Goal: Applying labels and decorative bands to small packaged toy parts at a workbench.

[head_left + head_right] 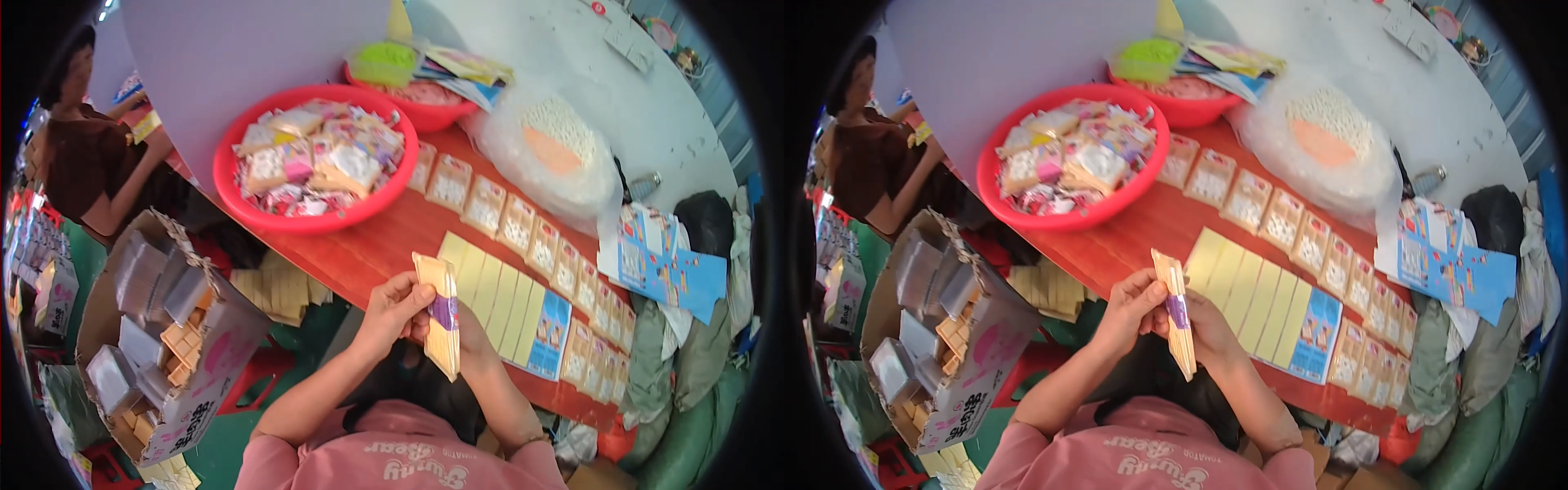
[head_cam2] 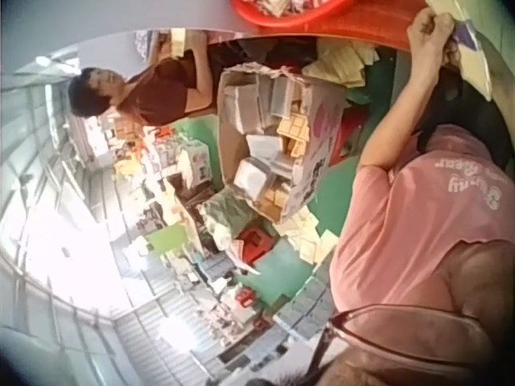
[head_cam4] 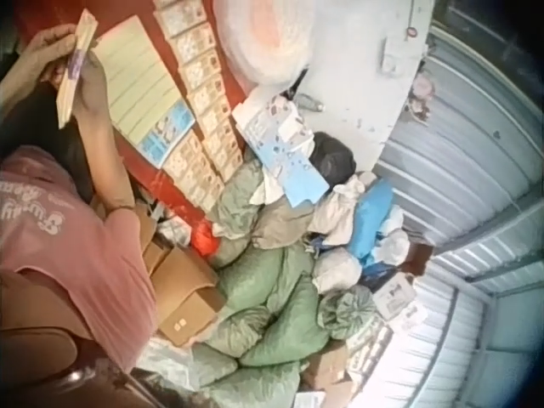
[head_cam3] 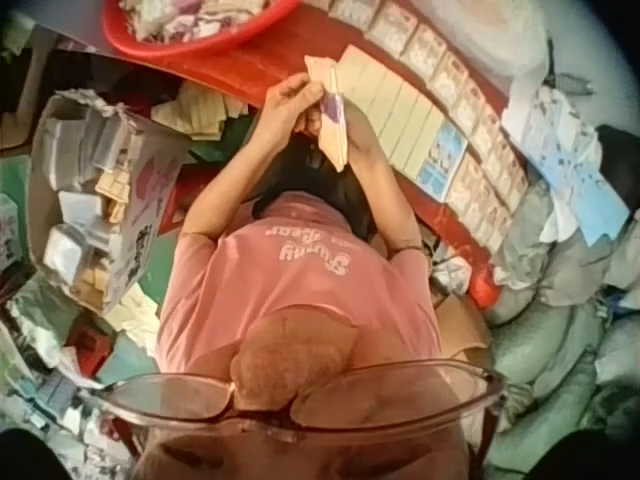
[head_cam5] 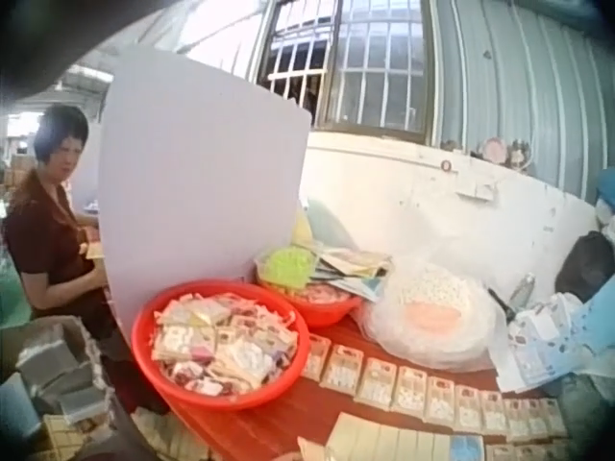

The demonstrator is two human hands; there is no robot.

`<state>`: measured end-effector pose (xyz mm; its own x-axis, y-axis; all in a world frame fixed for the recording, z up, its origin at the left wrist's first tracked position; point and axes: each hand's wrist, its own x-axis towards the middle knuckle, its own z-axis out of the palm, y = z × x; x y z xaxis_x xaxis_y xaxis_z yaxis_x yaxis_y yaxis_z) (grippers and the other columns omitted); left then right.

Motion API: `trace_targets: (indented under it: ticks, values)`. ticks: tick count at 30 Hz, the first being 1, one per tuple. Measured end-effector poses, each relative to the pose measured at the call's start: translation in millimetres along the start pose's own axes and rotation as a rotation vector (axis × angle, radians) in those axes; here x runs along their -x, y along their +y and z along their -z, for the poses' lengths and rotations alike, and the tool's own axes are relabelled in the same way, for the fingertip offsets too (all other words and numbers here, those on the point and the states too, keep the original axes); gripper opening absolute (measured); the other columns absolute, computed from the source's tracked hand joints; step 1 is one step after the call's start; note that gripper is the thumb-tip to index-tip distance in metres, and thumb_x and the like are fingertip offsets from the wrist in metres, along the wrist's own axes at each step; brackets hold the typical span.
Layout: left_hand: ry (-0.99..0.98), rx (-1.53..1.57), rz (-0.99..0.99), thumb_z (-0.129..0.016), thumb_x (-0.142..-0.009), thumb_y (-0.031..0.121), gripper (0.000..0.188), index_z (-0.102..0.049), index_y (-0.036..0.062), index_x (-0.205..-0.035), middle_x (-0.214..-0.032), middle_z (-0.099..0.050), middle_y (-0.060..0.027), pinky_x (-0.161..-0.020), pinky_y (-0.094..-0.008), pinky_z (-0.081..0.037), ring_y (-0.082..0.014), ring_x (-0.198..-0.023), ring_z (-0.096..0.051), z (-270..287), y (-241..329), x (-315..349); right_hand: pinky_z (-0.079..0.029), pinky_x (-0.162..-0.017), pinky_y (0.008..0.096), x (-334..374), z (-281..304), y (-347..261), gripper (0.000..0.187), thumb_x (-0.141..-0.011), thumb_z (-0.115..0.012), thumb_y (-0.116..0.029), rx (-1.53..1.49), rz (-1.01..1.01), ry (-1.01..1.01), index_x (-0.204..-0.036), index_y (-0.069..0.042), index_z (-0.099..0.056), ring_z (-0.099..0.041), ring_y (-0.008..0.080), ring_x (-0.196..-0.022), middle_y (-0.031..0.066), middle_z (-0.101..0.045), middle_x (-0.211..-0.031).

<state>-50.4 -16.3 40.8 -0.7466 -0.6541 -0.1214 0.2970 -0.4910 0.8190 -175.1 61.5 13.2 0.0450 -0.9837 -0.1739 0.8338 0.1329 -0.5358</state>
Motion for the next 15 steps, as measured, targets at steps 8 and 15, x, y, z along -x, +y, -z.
trace_targets:
  ticks: [8, 15]
  values:
    - [0.072, 0.102, -0.206, -0.045, -0.098, 0.03, 0.034, -0.059, 0.0034, -0.114, -0.076, -0.064, -0.0049, -0.035, -0.0166, -0.031, -0.0041, -0.045, -0.05, 32, 27, -2, -0.053, -0.071, 0.031, -39, -59, -18, 0.028, -0.094, -0.051, -0.023, 0.127, -0.061, -0.163, -0.107, 0.001, -0.055, -0.064, 0.0196, -0.079, 0.0108, -0.064, -0.093]
    - [0.293, 0.061, -0.225, -0.042, -0.098, 0.035, 0.039, -0.052, 0.0038, -0.119, -0.108, -0.064, -0.0122, -0.039, -0.0159, -0.034, -0.0049, -0.046, -0.048, 47, 25, 9, -0.048, -0.089, 0.0372, -143, -116, -57, 0.028, -0.092, -0.05, -0.009, 0.285, 0.249, 0.024, -0.118, 0.002, -0.049, -0.059, 0.0213, -0.101, 0.0118, -0.059, -0.11]
